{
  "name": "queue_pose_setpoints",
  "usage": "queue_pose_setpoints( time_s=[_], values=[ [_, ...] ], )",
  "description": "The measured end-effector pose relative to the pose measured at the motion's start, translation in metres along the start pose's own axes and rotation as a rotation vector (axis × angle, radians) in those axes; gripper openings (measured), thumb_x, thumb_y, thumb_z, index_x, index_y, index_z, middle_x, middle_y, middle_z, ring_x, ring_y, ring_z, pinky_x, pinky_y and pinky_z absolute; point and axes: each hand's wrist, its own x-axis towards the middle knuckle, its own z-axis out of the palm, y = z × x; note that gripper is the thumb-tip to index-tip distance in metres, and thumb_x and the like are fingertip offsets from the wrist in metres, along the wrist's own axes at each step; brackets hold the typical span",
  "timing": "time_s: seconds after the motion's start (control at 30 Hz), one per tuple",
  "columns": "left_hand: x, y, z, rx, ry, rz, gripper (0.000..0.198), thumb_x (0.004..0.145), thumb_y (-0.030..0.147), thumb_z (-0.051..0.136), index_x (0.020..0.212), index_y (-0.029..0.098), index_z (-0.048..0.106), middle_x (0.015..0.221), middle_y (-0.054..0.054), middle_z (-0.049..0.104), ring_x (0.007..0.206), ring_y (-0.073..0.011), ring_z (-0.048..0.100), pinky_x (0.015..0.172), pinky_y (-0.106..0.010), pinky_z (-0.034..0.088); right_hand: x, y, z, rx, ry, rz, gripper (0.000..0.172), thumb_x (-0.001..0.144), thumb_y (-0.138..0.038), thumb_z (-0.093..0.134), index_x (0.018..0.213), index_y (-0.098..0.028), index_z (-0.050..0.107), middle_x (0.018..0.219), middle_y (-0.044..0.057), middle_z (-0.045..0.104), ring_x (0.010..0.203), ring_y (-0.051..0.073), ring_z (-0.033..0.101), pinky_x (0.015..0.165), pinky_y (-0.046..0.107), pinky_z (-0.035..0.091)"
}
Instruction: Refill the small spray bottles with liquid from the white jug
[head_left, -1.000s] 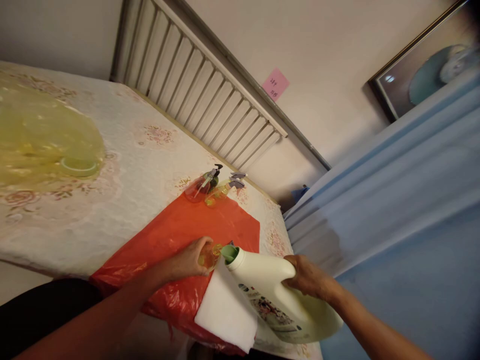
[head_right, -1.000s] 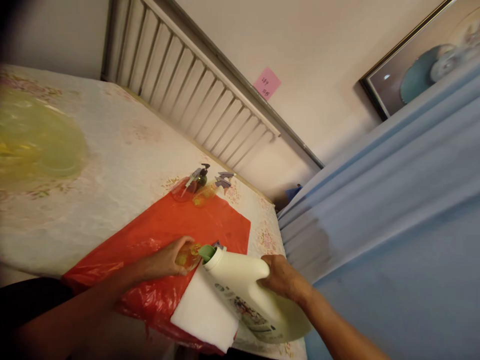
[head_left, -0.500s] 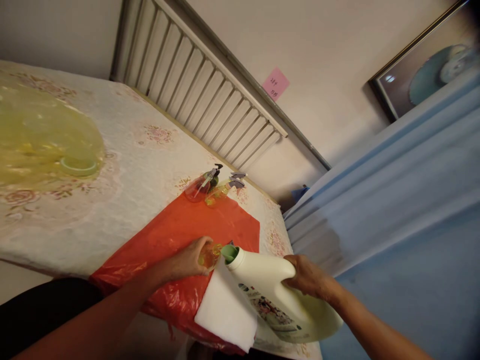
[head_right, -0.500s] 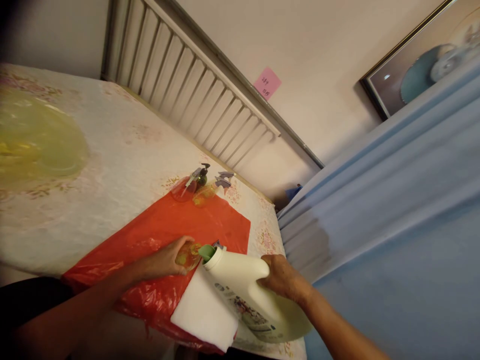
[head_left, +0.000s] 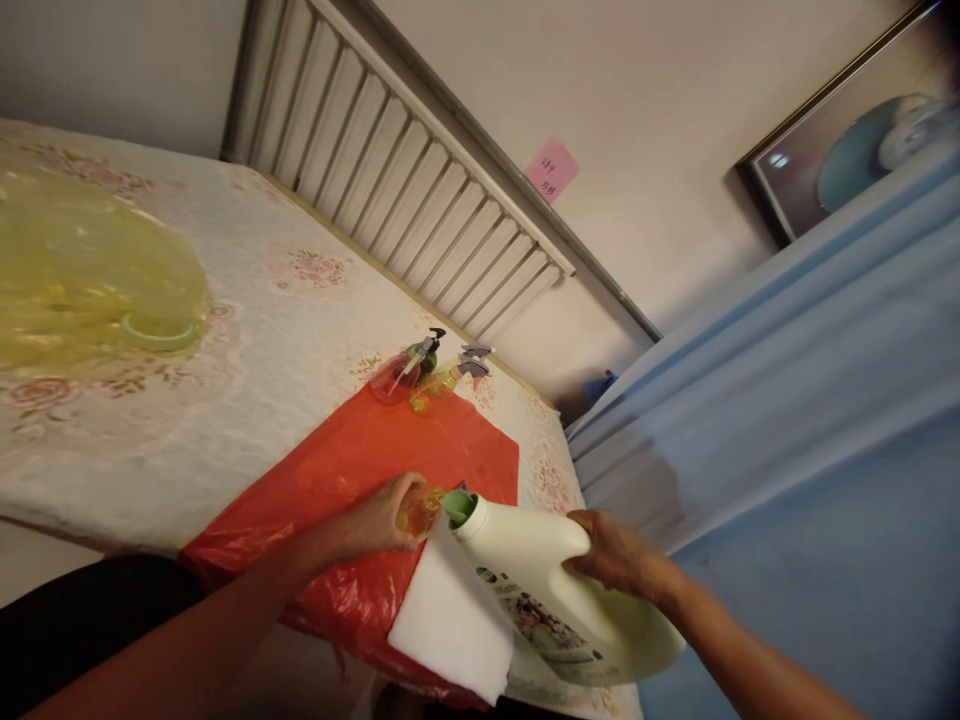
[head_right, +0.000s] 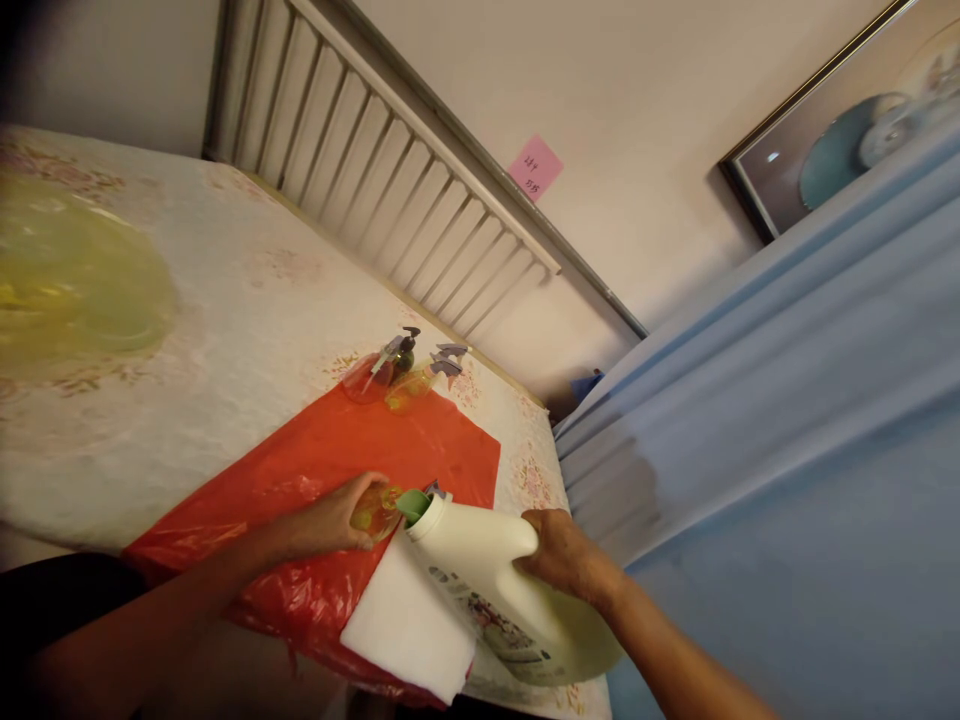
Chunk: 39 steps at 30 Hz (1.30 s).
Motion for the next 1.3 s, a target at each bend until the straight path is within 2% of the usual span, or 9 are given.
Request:
queue_pose_setpoints(
  time_s=[0.3, 0.57, 0.87, 1.13, 1.3],
  values=[
    [0.002, -0.005, 0.001, -0.019, -0.019, 0.002, 0.064, 0.061, 0.028, 0.070, 0.120, 0.022, 0.047, 0.126, -0.008, 0.063, 0.118, -0.0281, 0.058, 0.098, -0.037, 0.045, -0.001, -0.003, -0.002, -0.016, -0.003, 0.005, 0.018, 0.065, -0.013, 0.058, 0.082, -0.015, 0.063, 0.070, -0.001, 0.065, 0.053, 0.007, 0.053, 0.047, 0.015, 0.036],
    [0.000, -0.003, 0.001, -0.034, 0.003, 0.007, 0.066, 0.059, 0.030, 0.071, 0.121, 0.023, 0.050, 0.122, -0.008, 0.066, 0.117, -0.0299, 0.058, 0.095, -0.038, 0.048, -0.002, -0.004, -0.002, -0.003, -0.005, 0.007, 0.017, 0.066, -0.012, 0.058, 0.082, -0.015, 0.062, 0.071, -0.001, 0.065, 0.052, 0.007, 0.053, 0.046, 0.015, 0.036],
    [-0.002, 0.002, 0.001, -0.036, -0.002, -0.004, 0.064, 0.060, 0.030, 0.069, 0.119, 0.022, 0.049, 0.121, -0.008, 0.065, 0.112, -0.0284, 0.060, 0.094, -0.037, 0.048, -0.003, -0.007, -0.003, -0.022, -0.007, 0.007, 0.017, 0.066, -0.012, 0.058, 0.082, -0.014, 0.063, 0.070, -0.001, 0.065, 0.052, 0.006, 0.053, 0.045, 0.014, 0.035],
    [0.002, -0.008, 0.001, -0.002, -0.004, 0.012, 0.066, 0.059, 0.030, 0.070, 0.121, 0.023, 0.047, 0.123, -0.008, 0.064, 0.117, -0.0292, 0.058, 0.097, -0.038, 0.046, -0.003, -0.009, -0.004, -0.033, -0.010, 0.033, 0.019, 0.066, -0.011, 0.060, 0.084, -0.015, 0.064, 0.073, -0.001, 0.066, 0.056, 0.007, 0.055, 0.048, 0.015, 0.037],
    [0.002, -0.006, 0.000, 0.002, -0.012, 0.007, 0.066, 0.059, 0.029, 0.069, 0.120, 0.022, 0.046, 0.124, -0.008, 0.063, 0.115, -0.0282, 0.059, 0.094, -0.035, 0.047, -0.004, -0.009, -0.004, -0.025, -0.006, 0.015, 0.016, 0.067, -0.012, 0.060, 0.082, -0.015, 0.063, 0.070, -0.001, 0.065, 0.055, 0.008, 0.055, 0.048, 0.016, 0.037]
  ],
)
